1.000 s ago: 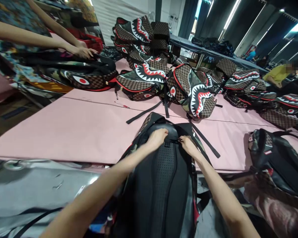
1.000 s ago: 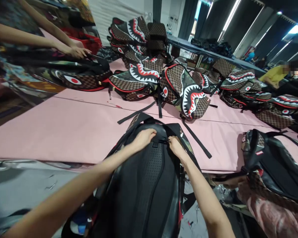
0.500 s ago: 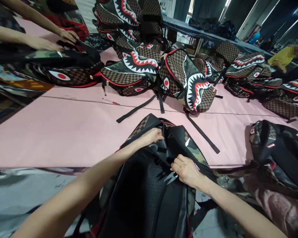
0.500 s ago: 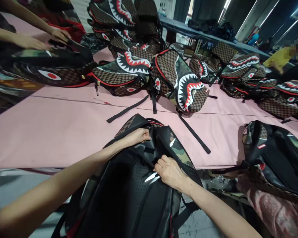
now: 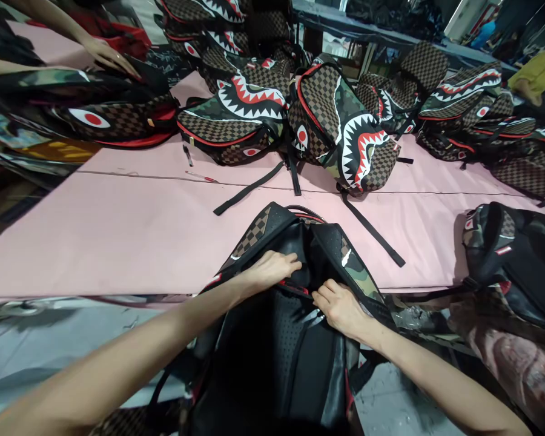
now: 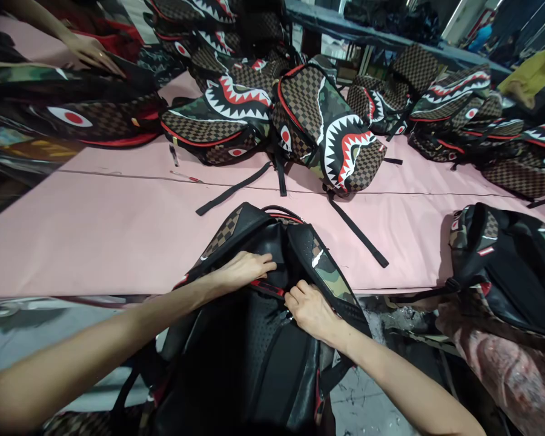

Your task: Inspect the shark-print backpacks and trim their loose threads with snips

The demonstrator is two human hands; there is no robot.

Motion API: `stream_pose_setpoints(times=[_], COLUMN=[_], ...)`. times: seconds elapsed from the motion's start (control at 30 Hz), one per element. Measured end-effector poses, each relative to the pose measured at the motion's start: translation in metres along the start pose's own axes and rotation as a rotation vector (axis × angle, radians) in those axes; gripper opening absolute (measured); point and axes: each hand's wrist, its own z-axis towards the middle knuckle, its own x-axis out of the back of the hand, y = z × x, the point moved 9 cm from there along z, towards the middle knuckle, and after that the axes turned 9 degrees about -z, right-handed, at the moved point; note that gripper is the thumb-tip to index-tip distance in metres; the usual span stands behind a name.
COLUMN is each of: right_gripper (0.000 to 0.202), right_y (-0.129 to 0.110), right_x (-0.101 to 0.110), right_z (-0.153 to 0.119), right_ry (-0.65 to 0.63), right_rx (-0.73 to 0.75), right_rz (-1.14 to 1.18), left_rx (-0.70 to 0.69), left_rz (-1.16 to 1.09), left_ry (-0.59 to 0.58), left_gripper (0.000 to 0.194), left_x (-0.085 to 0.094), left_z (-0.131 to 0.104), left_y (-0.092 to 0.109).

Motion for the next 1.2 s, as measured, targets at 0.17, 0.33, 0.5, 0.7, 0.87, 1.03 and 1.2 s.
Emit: stream_pose_setpoints(times=[0.17, 0.33, 0.5, 0.7, 0.87, 1.03, 1.2], right_gripper=[0.017, 0.019, 0.022, 0.019, 0.021, 0.021, 0.029], right_y=[0.004, 0.013, 0.024, 0.026, 0.025, 0.032, 0.069], right_x=[-0.001, -0.001, -0.001, -0.002, -0.005, -0.007, -0.003], right_z=[0.005, 0.013, 0.021, 0.019, 0.020, 0.022, 0.039], right_ry=[-0.012, -0.023, -0.071, -0.091, -0.108, -0.128, -0.132], right_rx=[0.014, 0.051, 0.091, 0.074, 0.070, 0.071, -0.070], right_rz=[-0.009, -0.028, -0.016, 0.025, 0.051, 0.083, 0.098], left_rx=[-0.226, -0.331, -0.281, -0.065, -0.181, -0.266, -0.141], left_rz=[0.134, 0.176, 0.153, 0.137, 0.120, 0.127, 0.108], left_ry=[-0.027, -0.009, 0.015, 0.100, -0.001, -0.116, -0.048], left_gripper=[0.020, 0.019, 0.019, 0.019, 0.013, 0.018, 0.019], left_x=[0.007, -0.003, -0.006, -0.006, -0.007, -0.011, -0.015], left_z=[0.014, 0.020, 0.021, 0.012, 0.015, 0.026, 0.022], left_y=[0.017, 0.017, 0.011, -0.008, 0.003, 0.006, -0.007])
